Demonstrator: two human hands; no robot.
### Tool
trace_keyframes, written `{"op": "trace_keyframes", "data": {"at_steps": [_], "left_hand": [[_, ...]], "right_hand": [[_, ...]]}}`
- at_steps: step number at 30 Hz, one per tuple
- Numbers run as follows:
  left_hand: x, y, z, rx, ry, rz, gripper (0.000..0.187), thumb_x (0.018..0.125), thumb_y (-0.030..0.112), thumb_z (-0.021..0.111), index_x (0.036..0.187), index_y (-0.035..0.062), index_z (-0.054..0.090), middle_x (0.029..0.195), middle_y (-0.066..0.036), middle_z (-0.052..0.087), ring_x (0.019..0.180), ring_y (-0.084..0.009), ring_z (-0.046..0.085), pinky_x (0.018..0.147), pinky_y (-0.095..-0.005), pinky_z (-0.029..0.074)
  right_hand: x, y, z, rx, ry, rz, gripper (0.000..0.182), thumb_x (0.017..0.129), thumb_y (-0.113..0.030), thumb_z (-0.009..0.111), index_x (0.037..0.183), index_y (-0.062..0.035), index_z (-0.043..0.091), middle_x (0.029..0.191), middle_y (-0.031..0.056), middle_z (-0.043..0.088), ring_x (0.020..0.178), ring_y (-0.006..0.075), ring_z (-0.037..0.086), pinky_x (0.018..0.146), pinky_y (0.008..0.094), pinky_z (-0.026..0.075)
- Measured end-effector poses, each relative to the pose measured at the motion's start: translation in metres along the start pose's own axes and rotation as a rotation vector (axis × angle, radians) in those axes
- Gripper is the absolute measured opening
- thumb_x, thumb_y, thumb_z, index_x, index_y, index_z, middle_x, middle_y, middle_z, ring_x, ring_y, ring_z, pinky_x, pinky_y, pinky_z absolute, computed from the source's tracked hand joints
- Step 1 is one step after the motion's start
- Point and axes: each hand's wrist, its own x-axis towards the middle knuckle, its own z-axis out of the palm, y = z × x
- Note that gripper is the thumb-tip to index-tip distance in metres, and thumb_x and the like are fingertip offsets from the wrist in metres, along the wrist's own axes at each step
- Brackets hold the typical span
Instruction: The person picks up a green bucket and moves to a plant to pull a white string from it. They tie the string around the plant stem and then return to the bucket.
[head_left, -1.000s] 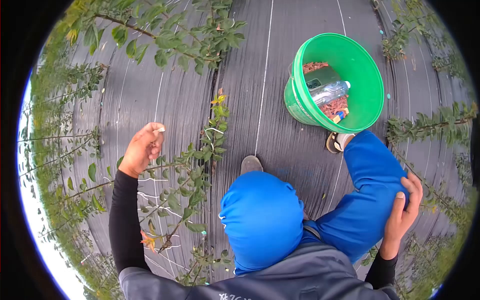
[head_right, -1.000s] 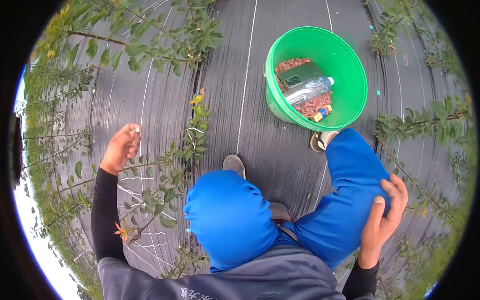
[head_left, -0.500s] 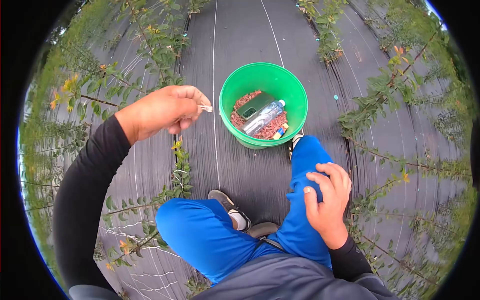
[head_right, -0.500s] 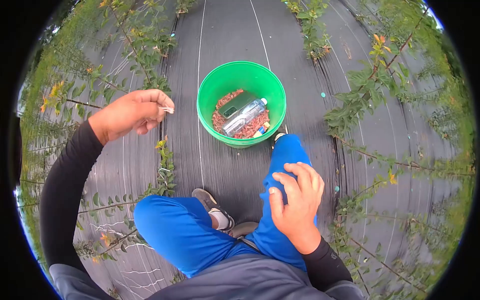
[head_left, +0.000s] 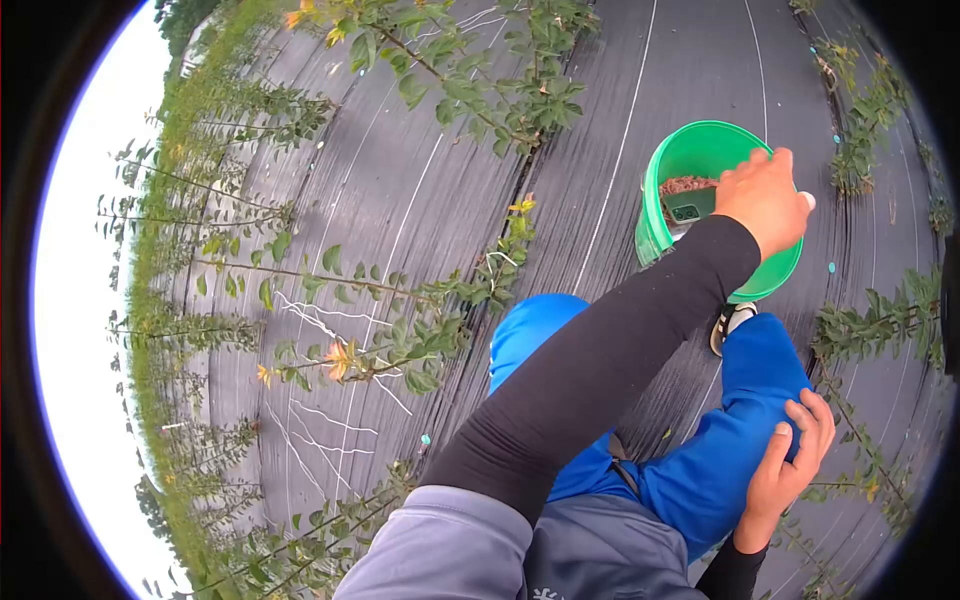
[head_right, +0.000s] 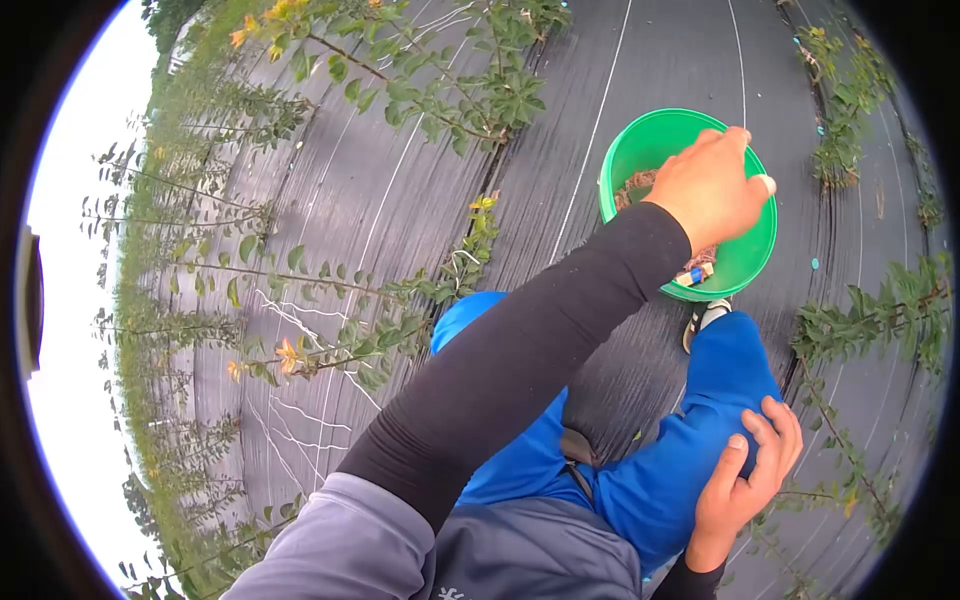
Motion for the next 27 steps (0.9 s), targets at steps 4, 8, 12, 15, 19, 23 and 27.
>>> {"op": "trace_keyframes", "data": {"at_steps": [4, 8, 12, 15, 19, 23, 27], "left_hand": [[-0.061, -0.004, -0.050, -0.225, 0.491, 0.284, 0.031, 0.087, 0.016, 0.052, 0.111, -0.0033, 0.053, 0.108, -0.019, 0.056, 0.101, -0.0319, 0.056, 0.088, -0.0401, 0.043], [-0.135, -0.146, -0.028, -0.242, 0.659, -0.072, 0.021, 0.089, 0.006, 0.049, 0.108, -0.0008, 0.055, 0.102, -0.011, 0.059, 0.095, -0.0191, 0.058, 0.084, -0.0293, 0.045], [-0.223, -0.306, 0.032, -0.285, 0.619, -0.530, 0.028, 0.089, 0.009, 0.049, 0.112, -0.0047, 0.053, 0.108, -0.018, 0.060, 0.102, -0.0244, 0.058, 0.088, -0.0318, 0.045], [-0.239, -0.361, 0.043, -0.730, 0.748, -0.842, 0.031, 0.091, 0.011, 0.046, 0.118, -0.0023, 0.051, 0.112, -0.013, 0.059, 0.101, -0.0208, 0.058, 0.089, -0.0337, 0.044], [-0.251, -0.422, 0.048, -1.278, 1.028, -1.064, 0.036, 0.093, 0.024, 0.042, 0.123, 0.0041, 0.048, 0.117, -0.009, 0.056, 0.109, -0.0198, 0.054, 0.091, -0.0356, 0.043], [-0.277, -0.477, 0.047, -1.833, 1.232, -0.769, 0.038, 0.090, 0.023, 0.049, 0.126, 0.0122, 0.045, 0.121, -0.009, 0.054, 0.103, -0.0240, 0.056, 0.081, -0.0358, 0.045], [-0.256, -0.443, 0.030, -1.100, 1.332, -1.062, 0.038, 0.090, 0.016, 0.050, 0.127, 0.0116, 0.043, 0.121, -0.007, 0.051, 0.100, -0.0195, 0.054, 0.078, -0.0338, 0.044]], "right_hand": [[0.002, 0.004, -0.002, -0.040, -0.029, -0.020, 0.018, 0.082, -0.007, 0.050, 0.095, 0.0007, 0.059, 0.114, 0.0152, 0.056, 0.112, 0.0321, 0.046, 0.097, 0.0443, 0.035], [-0.004, 0.014, -0.005, -0.080, -0.025, -0.014, 0.019, 0.083, -0.005, 0.049, 0.098, 0.0012, 0.059, 0.115, 0.0158, 0.055, 0.111, 0.0310, 0.048, 0.096, 0.0423, 0.036], [-0.015, 0.024, -0.012, -0.090, 0.019, 0.051, 0.020, 0.085, -0.004, 0.047, 0.100, 0.0018, 0.059, 0.117, 0.0162, 0.054, 0.110, 0.0296, 0.050, 0.094, 0.0407, 0.037], [-0.019, 0.031, -0.015, -0.117, 0.034, 0.088, 0.020, 0.086, -0.004, 0.046, 0.100, 0.0020, 0.059, 0.116, 0.0163, 0.054, 0.109, 0.0291, 0.051, 0.095, 0.0402, 0.038], [-0.013, 0.023, -0.012, -0.115, 0.036, 0.121, 0.020, 0.086, -0.004, 0.046, 0.101, 0.0019, 0.059, 0.116, 0.0164, 0.054, 0.109, 0.0289, 0.051, 0.095, 0.0399, 0.037], [-0.005, 0.014, -0.006, -0.156, 0.020, 0.128, 0.020, 0.086, -0.003, 0.045, 0.101, 0.0019, 0.058, 0.116, 0.0162, 0.055, 0.109, 0.0288, 0.051, 0.096, 0.0392, 0.037], [0.002, 0.007, -0.003, -0.151, -0.010, 0.145, 0.021, 0.087, -0.003, 0.045, 0.102, 0.0019, 0.058, 0.116, 0.0157, 0.055, 0.110, 0.0285, 0.051, 0.096, 0.0387, 0.037]]}}
